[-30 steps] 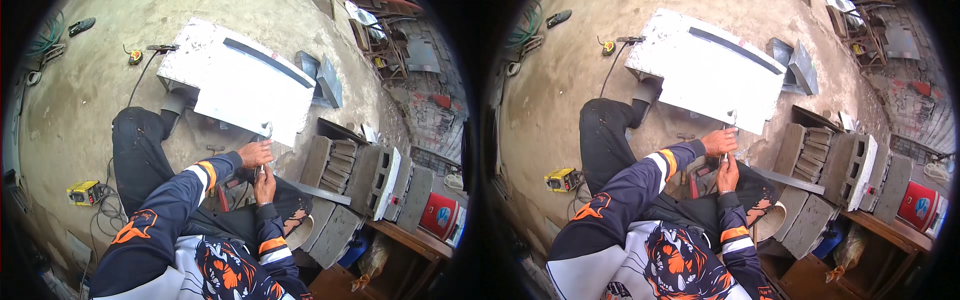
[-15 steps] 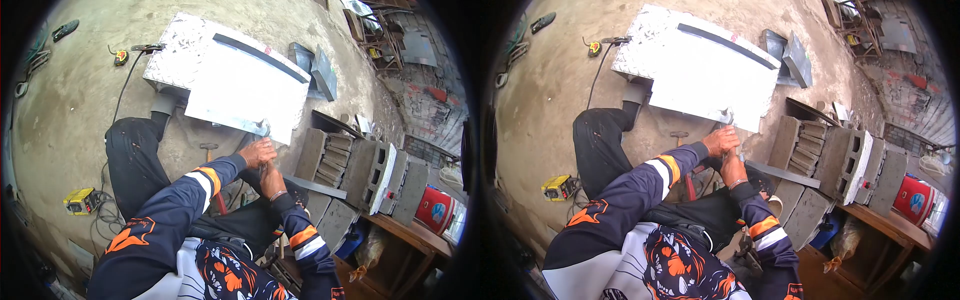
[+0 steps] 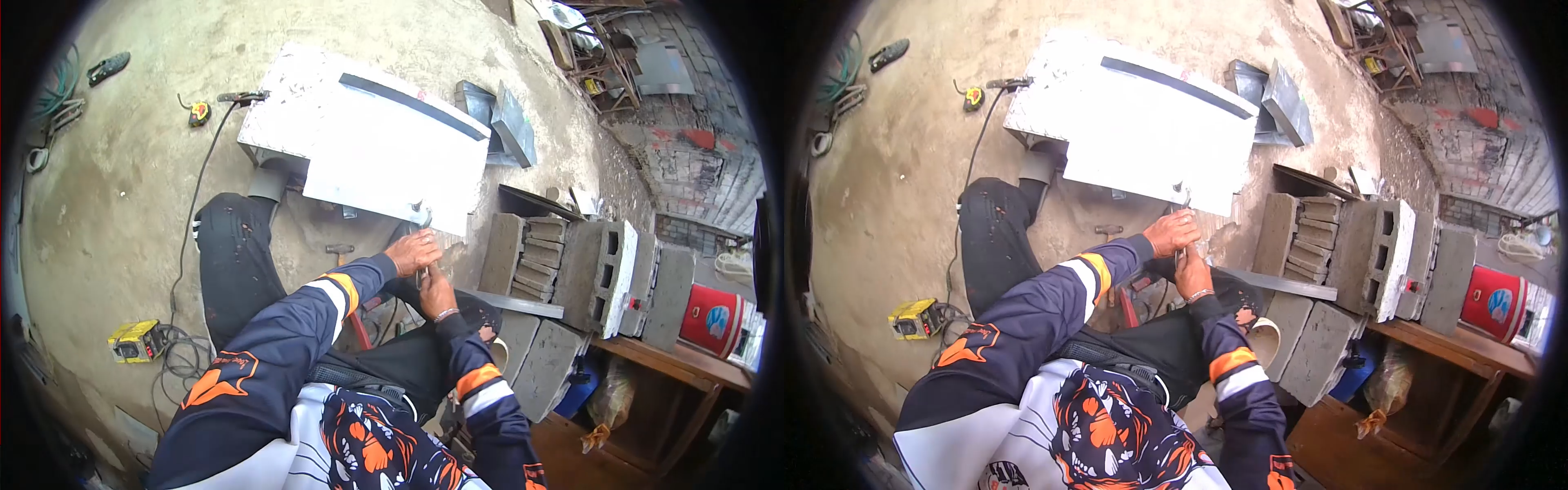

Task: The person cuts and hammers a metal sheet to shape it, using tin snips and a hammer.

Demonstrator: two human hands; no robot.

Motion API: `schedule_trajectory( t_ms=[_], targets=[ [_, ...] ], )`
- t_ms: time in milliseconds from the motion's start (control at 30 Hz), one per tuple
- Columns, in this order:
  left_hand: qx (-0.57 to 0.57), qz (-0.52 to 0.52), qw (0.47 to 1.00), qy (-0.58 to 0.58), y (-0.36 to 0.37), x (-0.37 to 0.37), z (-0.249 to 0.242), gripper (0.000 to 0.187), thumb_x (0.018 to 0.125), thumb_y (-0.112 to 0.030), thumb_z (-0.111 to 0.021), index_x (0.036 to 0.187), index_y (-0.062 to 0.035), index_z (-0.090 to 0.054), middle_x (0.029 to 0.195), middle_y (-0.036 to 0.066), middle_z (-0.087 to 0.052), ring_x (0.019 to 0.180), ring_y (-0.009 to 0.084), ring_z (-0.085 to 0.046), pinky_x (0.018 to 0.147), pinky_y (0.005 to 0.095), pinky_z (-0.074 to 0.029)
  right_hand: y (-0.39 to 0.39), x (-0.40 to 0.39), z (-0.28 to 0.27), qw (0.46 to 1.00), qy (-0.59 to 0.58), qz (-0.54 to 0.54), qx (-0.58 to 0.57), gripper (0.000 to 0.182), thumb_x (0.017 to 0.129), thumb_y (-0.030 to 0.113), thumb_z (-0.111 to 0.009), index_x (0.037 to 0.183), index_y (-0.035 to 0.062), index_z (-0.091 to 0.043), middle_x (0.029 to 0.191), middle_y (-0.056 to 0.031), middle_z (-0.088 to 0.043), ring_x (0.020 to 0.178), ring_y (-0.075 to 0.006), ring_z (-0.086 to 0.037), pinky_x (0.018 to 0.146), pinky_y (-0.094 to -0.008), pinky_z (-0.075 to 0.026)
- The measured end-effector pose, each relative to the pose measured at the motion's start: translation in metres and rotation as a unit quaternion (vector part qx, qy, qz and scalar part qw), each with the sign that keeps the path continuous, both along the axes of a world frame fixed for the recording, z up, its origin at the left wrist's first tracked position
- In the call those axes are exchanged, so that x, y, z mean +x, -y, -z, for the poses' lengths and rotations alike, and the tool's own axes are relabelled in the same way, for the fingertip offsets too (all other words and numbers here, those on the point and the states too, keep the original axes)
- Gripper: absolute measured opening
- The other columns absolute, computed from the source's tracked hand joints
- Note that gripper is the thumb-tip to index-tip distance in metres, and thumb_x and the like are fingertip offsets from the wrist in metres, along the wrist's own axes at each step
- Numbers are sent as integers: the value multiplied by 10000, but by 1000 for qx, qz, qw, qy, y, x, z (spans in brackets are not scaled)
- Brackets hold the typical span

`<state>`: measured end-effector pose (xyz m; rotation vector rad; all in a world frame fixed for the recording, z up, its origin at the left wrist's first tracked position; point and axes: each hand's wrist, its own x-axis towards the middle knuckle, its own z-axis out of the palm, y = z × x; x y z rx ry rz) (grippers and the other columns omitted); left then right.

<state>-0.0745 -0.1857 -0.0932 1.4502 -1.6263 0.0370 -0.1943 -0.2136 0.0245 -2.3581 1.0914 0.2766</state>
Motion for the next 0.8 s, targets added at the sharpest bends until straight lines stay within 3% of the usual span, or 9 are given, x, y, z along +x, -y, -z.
schedule_trajectory(
  t_ms=[167,300,433,500,600,667,733,767,800],
  targets=[
    [115,-16,990,85,-36,-10,-6,379,781,-173,-642,1150,-111,-578,1267,124,-514,1273,313,-426,1143,476,-272,-31,-12,40,994,15,110,15,367,933,201,-468,1274,68,-490,1010,-304,-635,948,-511,-585,835,-589,-436],
    [202,-56,966,-153,-63,-14,-39,454,784,-120,-621,1226,-98,-521,1267,130,-506,1241,346,-447,1076,491,-340,-24,-21,56,989,51,133,28,360,913,262,-503,1201,51,-554,1055,-281,-639,984,-488,-591,862,-554,-453],
    [235,-102,958,-127,-54,20,-51,385,834,-136,-603,1209,-81,-535,1264,151,-508,1108,371,-515,975,482,-413,-13,-19,65,985,38,144,85,382,889,323,-541,1126,29,-598,1026,-266,-658,973,-458,-619,859,-507,-479],
    [289,-186,937,-58,-38,48,-71,413,864,-204,-607,1249,-66,-543,1313,160,-493,1190,378,-481,1034,468,-383,-15,-14,59,980,37,159,113,390,891,333,-541,1127,27,-596,1017,-259,-664,973,-451,-624,857,-501,-482],
    [362,-227,903,53,-2,103,-41,580,892,-311,-625,1416,-152,-437,1505,148,-324,1376,385,-317,1098,521,-318,-12,10,10,908,-1,258,329,480,914,341,-538,1293,47,-518,679,-159,-668,435,-208,-626,430,-337,-527],
    [429,-213,877,41,22,132,-38,754,853,-380,-681,1490,-196,-322,1581,156,-175,1444,408,-190,1109,618,-271,-3,6,40,905,-19,257,338,452,906,341,-548,1249,46,-551,673,-147,-660,473,-207,-646,463,-352,-532],
    [598,-175,781,40,38,147,-62,963,791,-479,-736,1542,-243,-181,1623,132,1,1475,422,-65,1070,721,-243,1,-4,68,951,-35,180,247,440,847,372,-578,1116,26,-614,659,-159,-664,645,-319,-687,740,-427,-545],
    [626,-179,759,24,51,153,-45,1207,679,-538,-817,1558,-259,-38,1614,139,131,1462,472,23,990,807,-240,3,-5,68,974,-40,122,187,411,830,347,-573,1077,22,-618,702,-176,-672,700,-353,-691,781,-440,-535],
    [635,-169,754,22,57,152,-48,1207,679,-538,-817,1558,-259,-38,1614,139,131,1462,472,23,990,807,-240,1,-6,73,971,-50,128,195,411,830,347,-573,1077,22,-618,702,-176,-672,700,-353,-691,781,-440,-535]
  ],
)
